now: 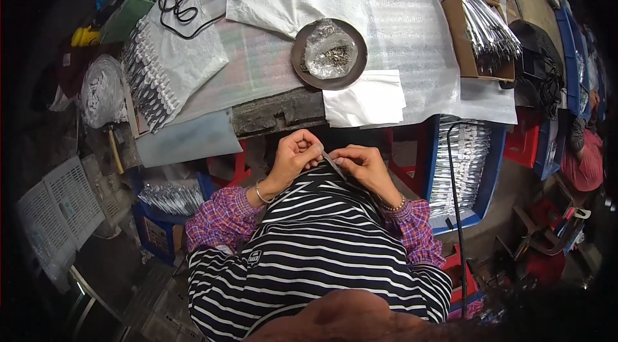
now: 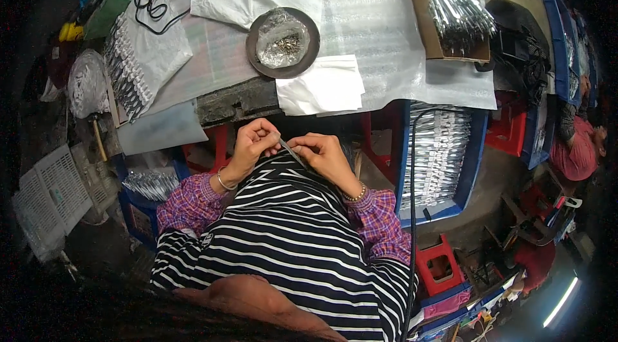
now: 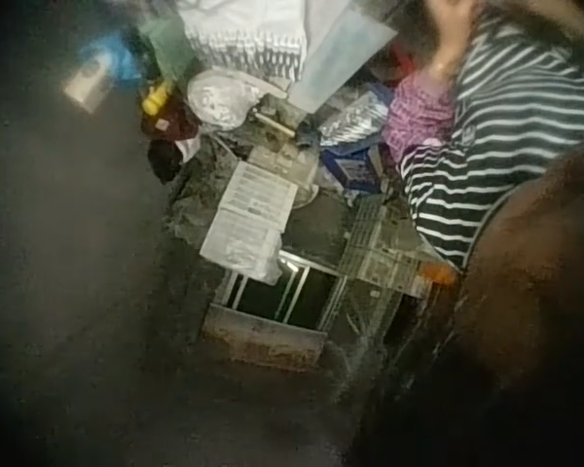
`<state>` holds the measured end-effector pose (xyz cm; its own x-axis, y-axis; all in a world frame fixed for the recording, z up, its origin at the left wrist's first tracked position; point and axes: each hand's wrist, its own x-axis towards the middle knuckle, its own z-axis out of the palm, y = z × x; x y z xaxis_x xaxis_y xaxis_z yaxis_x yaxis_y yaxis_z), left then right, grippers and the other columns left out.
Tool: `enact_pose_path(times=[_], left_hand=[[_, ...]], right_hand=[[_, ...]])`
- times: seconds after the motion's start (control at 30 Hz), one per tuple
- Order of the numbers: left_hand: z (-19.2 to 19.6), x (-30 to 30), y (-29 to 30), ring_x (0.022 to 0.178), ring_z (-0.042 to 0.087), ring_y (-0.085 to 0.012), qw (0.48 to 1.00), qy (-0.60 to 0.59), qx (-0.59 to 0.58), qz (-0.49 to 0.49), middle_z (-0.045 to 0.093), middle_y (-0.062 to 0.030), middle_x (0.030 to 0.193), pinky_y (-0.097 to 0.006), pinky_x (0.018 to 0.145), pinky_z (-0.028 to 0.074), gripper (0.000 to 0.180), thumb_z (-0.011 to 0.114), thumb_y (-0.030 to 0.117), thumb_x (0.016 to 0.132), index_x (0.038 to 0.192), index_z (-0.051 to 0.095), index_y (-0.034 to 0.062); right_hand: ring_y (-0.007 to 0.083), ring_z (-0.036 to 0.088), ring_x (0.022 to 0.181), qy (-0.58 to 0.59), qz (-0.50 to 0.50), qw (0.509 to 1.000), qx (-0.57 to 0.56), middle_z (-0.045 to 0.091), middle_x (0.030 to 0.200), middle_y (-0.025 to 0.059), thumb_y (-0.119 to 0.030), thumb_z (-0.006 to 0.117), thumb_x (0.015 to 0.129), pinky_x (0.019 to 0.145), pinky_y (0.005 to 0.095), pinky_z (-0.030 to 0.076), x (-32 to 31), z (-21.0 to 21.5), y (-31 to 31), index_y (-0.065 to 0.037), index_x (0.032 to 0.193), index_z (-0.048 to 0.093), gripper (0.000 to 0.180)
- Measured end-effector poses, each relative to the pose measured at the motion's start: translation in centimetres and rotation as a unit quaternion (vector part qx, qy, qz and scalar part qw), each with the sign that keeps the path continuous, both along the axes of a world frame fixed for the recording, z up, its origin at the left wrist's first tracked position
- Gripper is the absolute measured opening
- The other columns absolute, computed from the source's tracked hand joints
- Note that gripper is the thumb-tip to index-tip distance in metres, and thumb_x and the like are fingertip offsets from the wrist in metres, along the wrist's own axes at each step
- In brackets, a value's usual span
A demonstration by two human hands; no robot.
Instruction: Assembling small metal and plastic components at a workshop workbench.
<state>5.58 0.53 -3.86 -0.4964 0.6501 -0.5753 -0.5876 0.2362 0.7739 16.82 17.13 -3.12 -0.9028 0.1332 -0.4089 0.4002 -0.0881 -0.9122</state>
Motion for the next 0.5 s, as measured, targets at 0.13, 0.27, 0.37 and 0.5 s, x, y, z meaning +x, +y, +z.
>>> enact_pose_path(times=[0.13,0.27,0.37,0.5], left_hand=[[-0.08,0.24,0.16,0.056,0.055,-0.0043,0.999,-0.008,0.014,0.032,0.062,-0.0032,0.069,-0.015,0.049,0.042,0.009,0.062,0.01,0.086,0.085,0.058,0.0021],[-0.33,0.5,0.05,0.056,0.056,-0.0049,0.998,-0.015,0.014,0.052,0.062,-0.004,0.069,-0.016,0.049,0.043,0.009,0.062,0.009,0.087,0.085,0.058,0.0013],[0.03,0.59,0.27,0.056,0.056,-0.0059,0.997,-0.015,0.019,0.067,0.062,-0.005,0.07,-0.017,0.049,0.045,0.009,0.062,0.009,0.086,0.085,0.058,0.0008],[-0.39,0.63,-0.01,0.058,0.059,-0.0098,0.998,-0.019,0.021,0.065,0.062,-0.0067,0.071,-0.02,0.051,0.047,0.009,0.06,0.009,0.088,0.087,0.057,0.0006]], right_hand=[[0.0118,0.061,0.067,-0.02,0.009,1.0,-0.004,0.067,0.081,0.0094,-0.005,0.061,0.081,0.061,0.0235,0.047,0.33,0.04,0.42,0.001,0.095,0.068,0.017],[0.0115,0.062,0.068,-0.038,0.025,0.999,-0.016,0.068,0.083,0.0099,-0.005,0.063,0.08,0.063,0.0233,0.048,0.29,0.62,0.67,0.002,0.096,0.067,0.018],[0.0117,0.063,0.071,-0.018,0.019,0.999,-0.02,0.068,0.083,0.0102,-0.005,0.065,0.079,0.065,0.0234,0.05,0.31,0.57,0.58,0.003,0.098,0.067,0.02],[0.0117,0.063,0.071,0.004,-0.007,1.0,-0.025,0.068,0.081,0.0102,-0.005,0.066,0.078,0.066,0.0237,0.051,0.55,0.13,0.31,0.003,0.098,0.067,0.021]])
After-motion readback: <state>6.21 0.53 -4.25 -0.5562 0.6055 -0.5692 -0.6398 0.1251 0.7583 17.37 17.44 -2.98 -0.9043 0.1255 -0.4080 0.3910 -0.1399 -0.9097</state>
